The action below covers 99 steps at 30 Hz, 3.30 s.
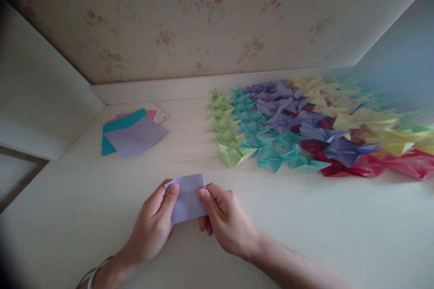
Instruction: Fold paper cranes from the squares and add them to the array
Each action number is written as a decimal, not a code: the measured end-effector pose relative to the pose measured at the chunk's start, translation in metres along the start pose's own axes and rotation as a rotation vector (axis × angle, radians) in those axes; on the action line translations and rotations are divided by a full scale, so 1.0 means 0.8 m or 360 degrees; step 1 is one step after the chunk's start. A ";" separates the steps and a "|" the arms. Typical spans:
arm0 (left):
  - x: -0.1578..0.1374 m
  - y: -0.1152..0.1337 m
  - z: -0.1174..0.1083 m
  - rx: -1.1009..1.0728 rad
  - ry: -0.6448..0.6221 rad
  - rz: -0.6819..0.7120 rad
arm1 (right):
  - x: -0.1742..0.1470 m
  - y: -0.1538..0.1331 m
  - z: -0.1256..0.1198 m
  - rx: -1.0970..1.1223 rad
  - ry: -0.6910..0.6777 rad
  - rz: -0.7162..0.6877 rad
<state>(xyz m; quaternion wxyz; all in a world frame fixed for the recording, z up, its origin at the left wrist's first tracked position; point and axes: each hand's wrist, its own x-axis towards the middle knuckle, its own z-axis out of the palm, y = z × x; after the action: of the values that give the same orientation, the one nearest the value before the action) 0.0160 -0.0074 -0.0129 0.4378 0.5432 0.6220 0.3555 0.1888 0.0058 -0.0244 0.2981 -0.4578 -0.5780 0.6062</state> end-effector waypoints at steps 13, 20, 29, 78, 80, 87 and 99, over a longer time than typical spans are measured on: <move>0.003 0.003 -0.004 -0.0186 -0.0134 -0.0209 | 0.008 -0.004 -0.006 0.0361 -0.0117 0.0062; -0.003 0.000 -0.001 -0.0696 -0.0515 -0.0181 | 0.016 -0.003 -0.006 0.0833 0.0099 0.0082; -0.001 -0.007 0.005 -0.0799 -0.0712 0.0098 | 0.020 -0.003 -0.007 0.1396 0.0113 0.0301; 0.009 0.011 -0.002 -0.0929 -0.0320 -0.0048 | 0.007 -0.007 0.003 0.0358 -0.0222 -0.0309; 0.010 0.008 -0.004 -0.0966 -0.0230 -0.0080 | 0.006 -0.005 0.002 0.0274 -0.0111 -0.0326; 0.013 0.012 -0.006 -0.0415 0.0253 -0.0158 | 0.001 0.020 -0.005 -0.0161 0.0303 -0.0707; 0.020 0.001 -0.006 -0.0162 0.0661 -0.0076 | -0.005 0.020 -0.026 -0.1476 0.0374 -0.1501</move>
<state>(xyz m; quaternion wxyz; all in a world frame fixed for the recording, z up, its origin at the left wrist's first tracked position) 0.0116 0.0087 -0.0134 0.3354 0.4206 0.6929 0.4801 0.2122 0.0087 -0.0375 0.3645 -0.3000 -0.8803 0.0462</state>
